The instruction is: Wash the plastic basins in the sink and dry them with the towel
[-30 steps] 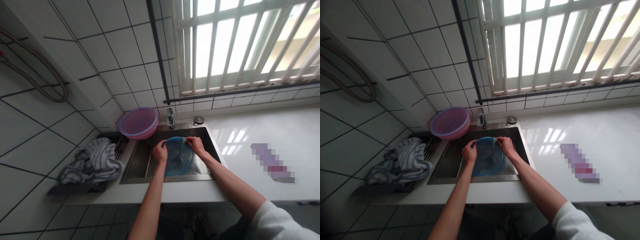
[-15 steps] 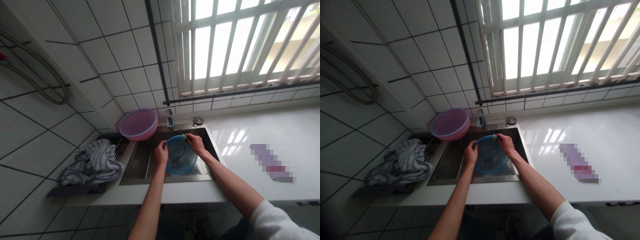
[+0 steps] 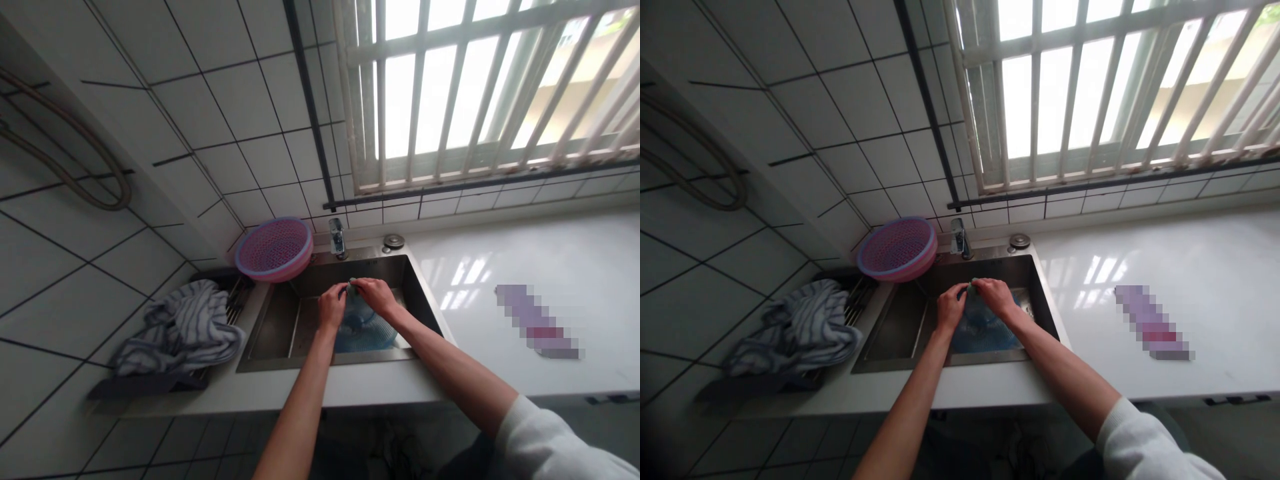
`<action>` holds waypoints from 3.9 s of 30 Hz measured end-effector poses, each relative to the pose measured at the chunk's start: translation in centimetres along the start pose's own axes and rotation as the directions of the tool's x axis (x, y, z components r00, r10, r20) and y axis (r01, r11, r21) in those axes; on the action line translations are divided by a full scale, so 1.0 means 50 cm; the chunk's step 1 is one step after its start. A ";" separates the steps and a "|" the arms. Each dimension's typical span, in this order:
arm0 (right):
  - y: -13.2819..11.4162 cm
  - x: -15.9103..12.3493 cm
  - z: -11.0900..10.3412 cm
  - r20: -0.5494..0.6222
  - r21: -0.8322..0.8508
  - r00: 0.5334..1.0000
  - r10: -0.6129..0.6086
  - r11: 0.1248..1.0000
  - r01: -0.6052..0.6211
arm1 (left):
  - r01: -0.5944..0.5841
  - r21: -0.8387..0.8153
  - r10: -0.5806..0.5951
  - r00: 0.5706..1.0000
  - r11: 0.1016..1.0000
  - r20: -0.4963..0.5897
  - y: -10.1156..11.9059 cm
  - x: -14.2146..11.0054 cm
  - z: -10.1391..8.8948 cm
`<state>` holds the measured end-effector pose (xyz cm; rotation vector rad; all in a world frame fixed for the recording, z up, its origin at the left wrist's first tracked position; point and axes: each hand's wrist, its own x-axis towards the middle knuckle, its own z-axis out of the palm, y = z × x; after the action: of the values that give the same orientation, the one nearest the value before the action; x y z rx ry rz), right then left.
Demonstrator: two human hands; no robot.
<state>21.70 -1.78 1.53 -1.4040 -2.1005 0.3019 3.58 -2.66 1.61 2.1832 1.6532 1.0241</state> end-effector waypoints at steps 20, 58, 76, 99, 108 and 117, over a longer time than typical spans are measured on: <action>0.031 0.003 -0.002 -0.113 0.071 0.993 0.012 0.997 -0.004 | 0.151 -0.036 -0.155 0.966 0.988 -0.208 -0.023 -0.001 -0.022; 0.035 -0.001 0.021 -0.163 0.054 0.986 -0.035 0.998 0.045 | 0.057 -0.020 -0.060 0.973 0.998 -0.223 -0.018 -0.005 -0.009; 0.078 0.006 -0.005 -0.301 0.126 0.943 0.140 0.986 -0.107 | 0.290 -0.199 -0.350 0.818 0.936 -0.456 -0.060 0.004 -0.029; 0.048 -0.002 -0.003 -0.235 0.080 0.968 0.086 0.994 -0.069 | 0.086 -0.081 -0.107 0.948 0.993 -0.300 -0.012 -0.002 -0.015; 0.062 -0.001 -0.008 -0.295 0.138 0.940 0.175 0.981 -0.139 | 0.233 -0.147 -0.276 0.828 0.961 -0.489 -0.038 0.000 -0.027; 0.050 0.001 -0.006 -0.269 0.151 0.962 0.054 0.988 -0.014 | 0.189 -0.098 -0.212 0.879 0.977 -0.428 -0.021 -0.006 -0.017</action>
<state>23.76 -0.72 0.57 -1.3143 -1.7951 0.2565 2.21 -2.75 1.54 1.7829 1.9557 1.5577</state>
